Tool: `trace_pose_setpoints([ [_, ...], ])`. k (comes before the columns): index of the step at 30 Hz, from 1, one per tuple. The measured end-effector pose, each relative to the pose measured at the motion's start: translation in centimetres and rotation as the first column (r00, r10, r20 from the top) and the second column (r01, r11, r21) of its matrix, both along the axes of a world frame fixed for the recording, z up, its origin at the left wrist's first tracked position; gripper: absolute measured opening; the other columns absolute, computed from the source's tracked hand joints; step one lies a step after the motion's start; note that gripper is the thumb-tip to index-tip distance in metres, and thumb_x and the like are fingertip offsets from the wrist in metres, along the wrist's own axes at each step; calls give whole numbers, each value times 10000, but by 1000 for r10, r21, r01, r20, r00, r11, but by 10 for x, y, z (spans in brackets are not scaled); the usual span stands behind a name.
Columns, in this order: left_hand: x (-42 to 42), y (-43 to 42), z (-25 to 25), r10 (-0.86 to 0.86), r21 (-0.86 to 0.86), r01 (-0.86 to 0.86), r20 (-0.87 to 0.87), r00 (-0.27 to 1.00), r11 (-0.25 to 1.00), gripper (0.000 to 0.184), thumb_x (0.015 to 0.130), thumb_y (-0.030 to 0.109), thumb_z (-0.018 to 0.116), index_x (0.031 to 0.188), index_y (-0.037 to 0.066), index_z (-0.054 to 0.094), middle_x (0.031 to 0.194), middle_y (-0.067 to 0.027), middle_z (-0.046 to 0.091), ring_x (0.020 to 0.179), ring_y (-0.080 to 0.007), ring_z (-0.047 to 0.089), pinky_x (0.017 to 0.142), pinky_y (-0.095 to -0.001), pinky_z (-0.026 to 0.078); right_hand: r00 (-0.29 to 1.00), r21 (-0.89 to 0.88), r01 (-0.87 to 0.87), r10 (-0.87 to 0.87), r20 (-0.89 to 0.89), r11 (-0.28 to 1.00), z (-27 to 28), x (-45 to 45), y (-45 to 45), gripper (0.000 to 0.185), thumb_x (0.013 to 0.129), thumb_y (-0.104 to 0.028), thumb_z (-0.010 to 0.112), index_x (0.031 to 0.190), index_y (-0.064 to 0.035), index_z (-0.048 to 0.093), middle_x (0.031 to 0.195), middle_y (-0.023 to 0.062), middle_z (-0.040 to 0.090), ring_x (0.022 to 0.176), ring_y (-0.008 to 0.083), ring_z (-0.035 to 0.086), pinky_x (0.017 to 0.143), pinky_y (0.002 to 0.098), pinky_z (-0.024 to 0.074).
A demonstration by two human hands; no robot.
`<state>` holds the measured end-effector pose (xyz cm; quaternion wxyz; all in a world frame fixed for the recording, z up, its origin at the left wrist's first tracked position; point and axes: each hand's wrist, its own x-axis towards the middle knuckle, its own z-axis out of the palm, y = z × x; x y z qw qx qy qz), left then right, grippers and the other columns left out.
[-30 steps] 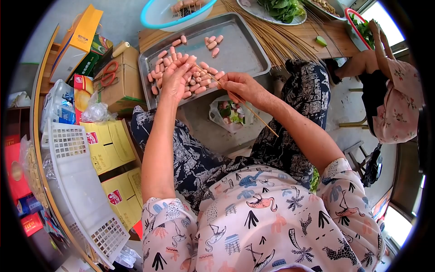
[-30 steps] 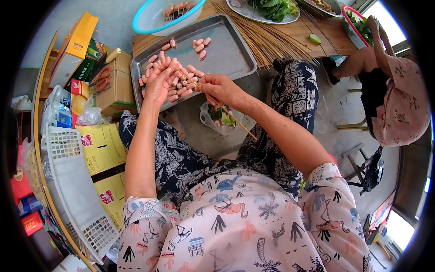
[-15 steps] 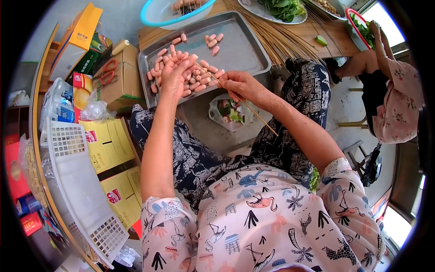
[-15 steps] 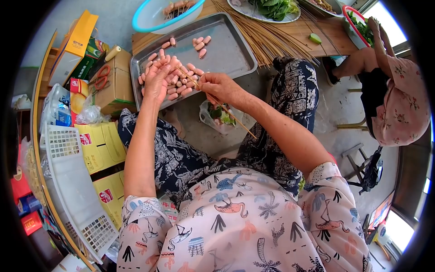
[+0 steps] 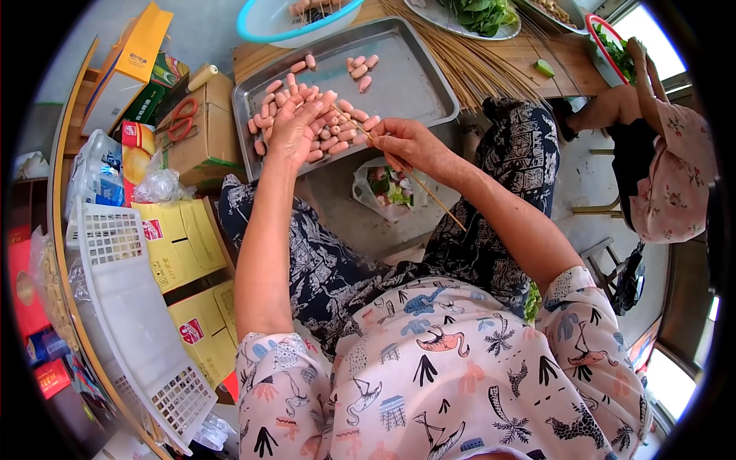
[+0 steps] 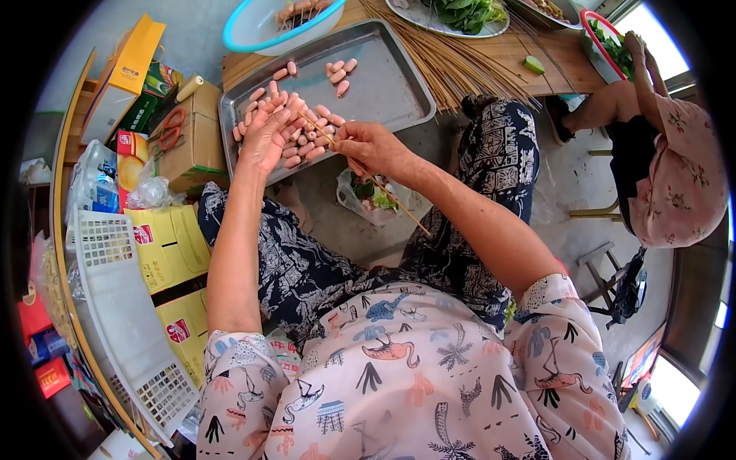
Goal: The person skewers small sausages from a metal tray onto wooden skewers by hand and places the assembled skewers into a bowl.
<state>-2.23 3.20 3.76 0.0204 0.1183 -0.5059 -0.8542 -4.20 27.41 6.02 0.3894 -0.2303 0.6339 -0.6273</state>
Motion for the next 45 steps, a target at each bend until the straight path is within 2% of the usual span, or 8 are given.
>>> trace_pose_setpoints([
  [5,0,-2,0,-32,-13,32,9,999,999,306,865,33,593,1151,30,485,1231,-127,525,1122,-240,555,911,-327,506,999,4,-8,9,-40,1000,-7,-1,-1,259,964,-266,485,1022,-31,574,607,-38,461,458,28,395,415,191,305],
  [14,-3,-6,-5,32,-3,-32,-5,999,999,284,852,62,625,1115,31,525,1175,-119,573,1032,-200,591,863,-312,516,998,-17,32,-33,-60,999,-3,-5,-2,238,967,-202,468,1051,-20,597,601,-51,446,506,20,373,453,185,285],
  [26,-3,-5,-1,90,1,-90,8,996,996,219,848,37,620,1057,41,555,1211,-116,558,1118,-222,560,904,-335,487,997,-24,47,-49,-55,999,-1,-3,-2,229,964,-192,474,1048,-19,599,602,-54,451,501,18,366,446,187,282],
  [29,-2,-4,1,84,-28,-83,10,996,996,231,849,32,618,1070,40,553,1209,-117,558,1110,-222,564,906,-336,489,996,-11,55,-56,-65,998,1,-2,-1,228,962,-195,479,1043,-19,600,599,-56,443,503,19,367,447,188,281],
  [31,-1,-3,3,52,-25,-52,10,999,998,247,848,34,619,1085,34,547,1199,-116,561,1104,-222,566,903,-330,494,994,-24,98,-99,-45,995,2,-2,-2,168,935,-165,526,933,-14,600,580,-41,445,494,42,377,448,219,294],
  [40,0,-5,-1,-45,20,45,0,999,999,356,849,33,615,1177,16,476,1226,-137,532,1107,-227,561,901,-333,508,995,-63,100,-101,-11,993,-7,-3,-4,166,934,-167,521,886,-19,578,563,-45,428,482,43,364,442,216,287],
  [44,3,1,5,-57,16,57,12,998,998,389,845,35,622,1198,19,458,1237,-138,523,1112,-232,557,899,-330,511,996,-43,90,-91,-27,995,-6,-3,-6,204,951,-184,499,1012,-12,588,594,-46,432,494,25,371,442,193,273],
  [45,4,5,9,-56,11,55,32,998,998,424,836,48,639,1207,17,435,1168,-150,560,1028,-230,592,860,-344,529,995,-26,97,-98,-36,995,-5,-3,-6,201,948,-181,504,1007,-9,588,593,-44,433,495,27,373,444,195,274],
])
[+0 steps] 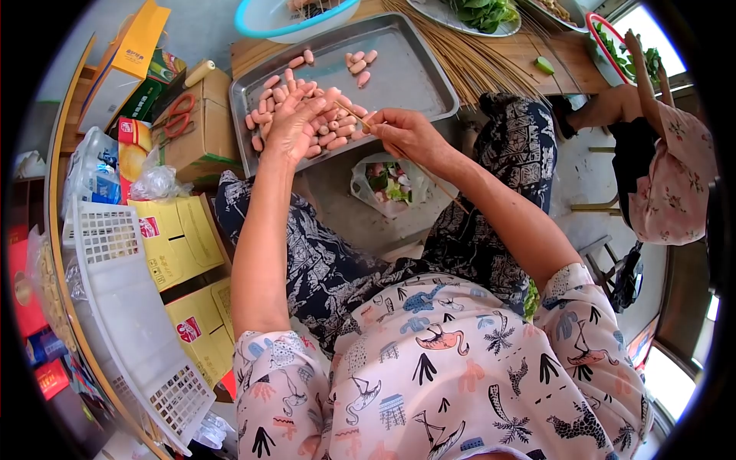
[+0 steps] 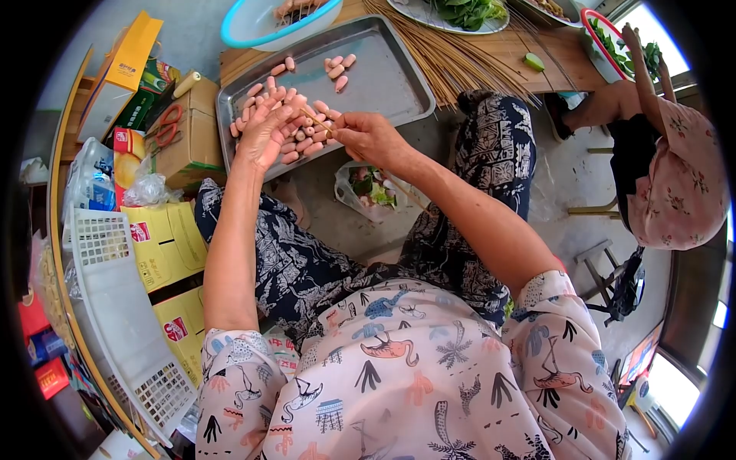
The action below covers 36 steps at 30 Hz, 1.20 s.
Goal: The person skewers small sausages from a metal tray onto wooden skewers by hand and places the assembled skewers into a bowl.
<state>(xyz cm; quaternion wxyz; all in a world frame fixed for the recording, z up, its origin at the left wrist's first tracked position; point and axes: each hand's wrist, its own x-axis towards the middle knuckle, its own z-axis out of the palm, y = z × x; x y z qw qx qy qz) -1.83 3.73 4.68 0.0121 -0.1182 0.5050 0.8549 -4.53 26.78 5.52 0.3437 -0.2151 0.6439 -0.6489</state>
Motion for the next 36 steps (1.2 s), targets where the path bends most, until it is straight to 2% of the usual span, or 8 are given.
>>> trace_pose_setpoints([
  [10,1,15,-3,-124,-54,132,138,983,990,745,822,92,672,1410,39,217,1154,-160,561,966,-247,626,850,-349,539,995,-51,101,-101,10,994,-13,-5,-13,166,916,-148,514,895,3,579,563,-13,461,480,64,408,443,231,305],
  [17,-1,5,-8,-149,-85,168,192,970,982,574,848,120,641,1334,31,349,1070,-132,599,914,-228,643,788,-327,556,987,-34,161,-160,17,986,-19,-10,-14,167,911,-164,531,905,-6,584,566,-6,472,467,66,407,428,232,303],
  [19,-4,-2,-24,-44,-564,179,244,969,806,316,823,134,660,1117,49,583,953,-87,646,848,-207,650,724,-299,538,978,-6,188,-187,92,982,-14,-13,-8,177,909,-188,549,901,-14,582,571,-4,481,462,62,411,407,229,289],
  [20,-4,-6,-36,-42,-565,177,244,969,806,316,823,134,660,1117,49,583,953,-87,646,848,-207,650,724,-299,538,978,-7,186,-185,92,982,-11,-13,-5,177,909,-188,549,901,-14,582,571,-4,481,462,62,411,407,229,289],
  [22,-1,-13,-58,-161,-999,23,15,987,47,91,783,138,663,846,77,688,899,-109,650,889,-245,614,813,-345,465,974,-7,199,-197,108,980,-4,-11,-1,186,931,-196,529,941,-17,577,587,-27,443,488,45,376,441,205,278],
  [27,10,-5,-54,-106,-979,129,146,983,-155,145,763,224,696,852,109,698,933,-102,642,817,-254,624,704,-355,478,978,-11,185,-183,102,983,0,-10,3,186,933,-195,525,945,-16,576,587,-26,446,488,44,376,441,204,279],
  [32,15,-3,-63,-292,-838,-302,-180,939,-454,166,762,245,700,836,96,697,1012,-132,636,930,-266,605,762,-346,477,981,-31,179,-176,86,983,1,-8,5,193,935,-196,524,940,-11,578,593,-26,450,491,44,386,441,203,285],
  [36,10,-13,-76,-135,-937,7,57,989,-349,180,769,249,693,827,79,696,1019,-140,638,905,-275,617,765,-362,481,984,-31,178,-177,36,984,-3,-8,4,211,924,-203,549,906,5,580,581,-9,474,475,56,410,425,219,294],
])
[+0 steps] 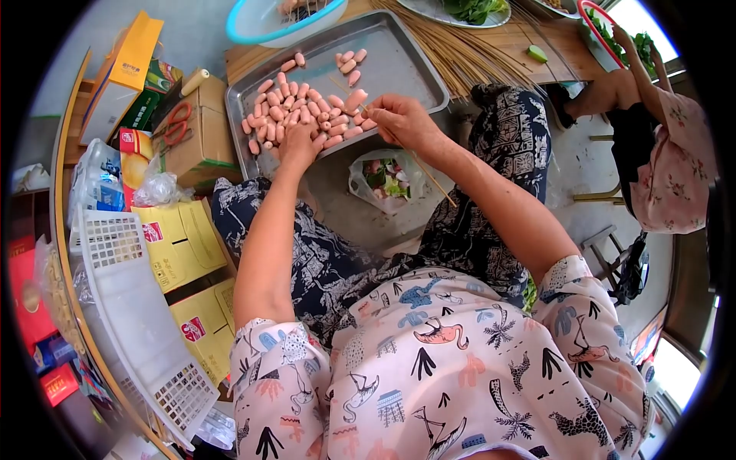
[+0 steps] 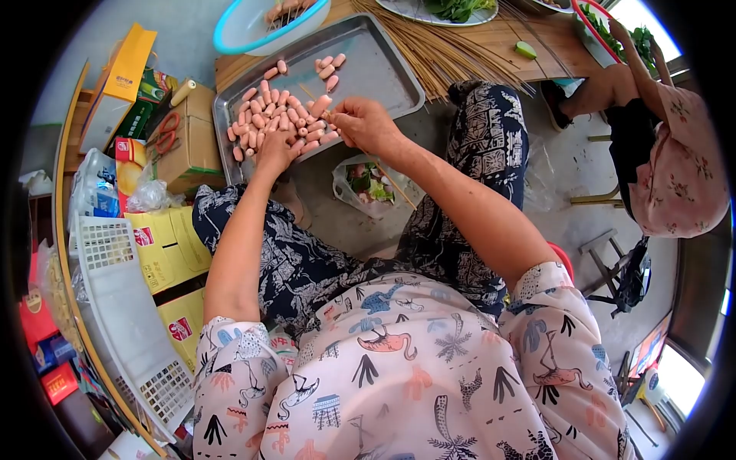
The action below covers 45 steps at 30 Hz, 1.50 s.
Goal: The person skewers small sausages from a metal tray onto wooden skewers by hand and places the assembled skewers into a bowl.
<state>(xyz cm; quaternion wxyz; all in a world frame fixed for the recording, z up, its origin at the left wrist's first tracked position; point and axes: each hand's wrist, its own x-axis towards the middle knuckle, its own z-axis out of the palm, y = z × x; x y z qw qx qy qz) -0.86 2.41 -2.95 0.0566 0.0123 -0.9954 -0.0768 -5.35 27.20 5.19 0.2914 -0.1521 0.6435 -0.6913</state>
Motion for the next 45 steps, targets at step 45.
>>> trace_pose_setpoints([
  [45,-10,2,60,47,907,-166,199,979,-386,336,868,122,634,1191,56,569,953,-17,624,807,-108,596,763,-234,513,976,130,-208,214,-35,969,2,12,-5,171,942,-189,520,937,-29,580,586,-42,443,494,38,395,442,208,299],
])
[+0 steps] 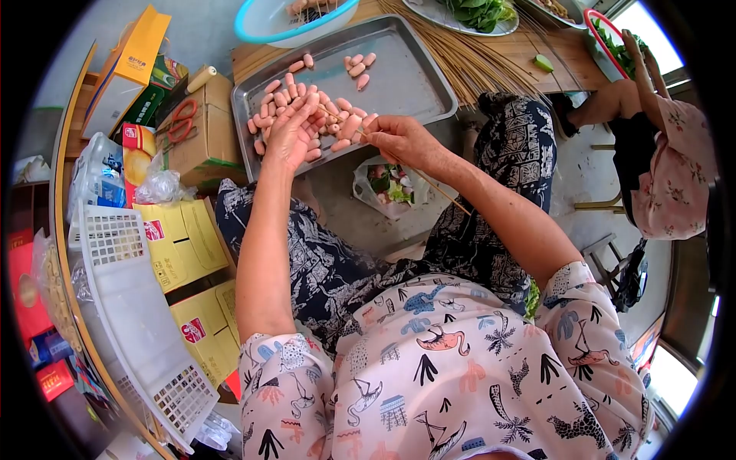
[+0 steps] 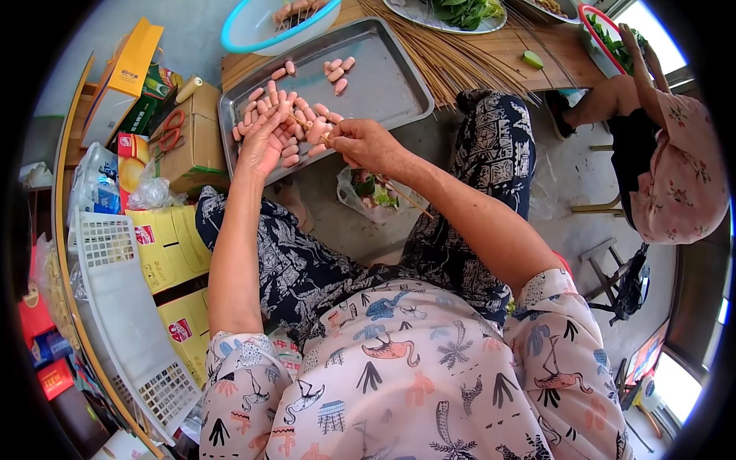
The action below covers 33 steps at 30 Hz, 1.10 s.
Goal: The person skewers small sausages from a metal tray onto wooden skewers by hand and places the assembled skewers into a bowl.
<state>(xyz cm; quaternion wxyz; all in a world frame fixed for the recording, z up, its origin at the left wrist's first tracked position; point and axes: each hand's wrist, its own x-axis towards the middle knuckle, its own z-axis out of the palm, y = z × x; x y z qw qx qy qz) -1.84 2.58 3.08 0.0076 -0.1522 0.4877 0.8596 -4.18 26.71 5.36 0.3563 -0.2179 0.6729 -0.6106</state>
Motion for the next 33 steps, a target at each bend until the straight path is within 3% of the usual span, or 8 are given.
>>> trace_pose_setpoints([
  [13,0,-3,-6,-12,2,12,-53,999,1000,330,899,105,575,1217,27,540,1142,-72,599,918,-165,597,837,-289,510,1000,-39,7,-7,-18,999,-5,-2,0,230,926,-240,532,929,-20,601,538,-10,473,453,64,422,400,241,356],
  [20,0,-1,-1,39,-73,-41,-30,999,996,280,881,76,589,1159,56,572,1187,-80,585,987,-156,594,852,-284,514,1000,-24,6,-7,-28,1000,-2,0,0,217,930,-225,525,931,-20,597,549,-9,479,461,61,425,400,237,338],
  [31,2,4,9,-37,-83,36,-11,999,996,371,863,125,633,1208,53,515,1284,-83,523,1015,-144,578,832,-257,498,1000,-89,21,-23,-21,996,-18,-2,-4,191,923,-203,526,935,-23,588,559,-5,488,454,63,429,396,229,332],
  [33,3,6,10,-28,-85,26,-22,999,996,415,854,130,649,1225,33,492,1198,-94,557,962,-166,599,822,-280,512,999,-78,19,-21,-24,997,-14,-2,-4,190,924,-201,524,940,-23,587,559,-3,488,452,64,430,393,230,334],
])
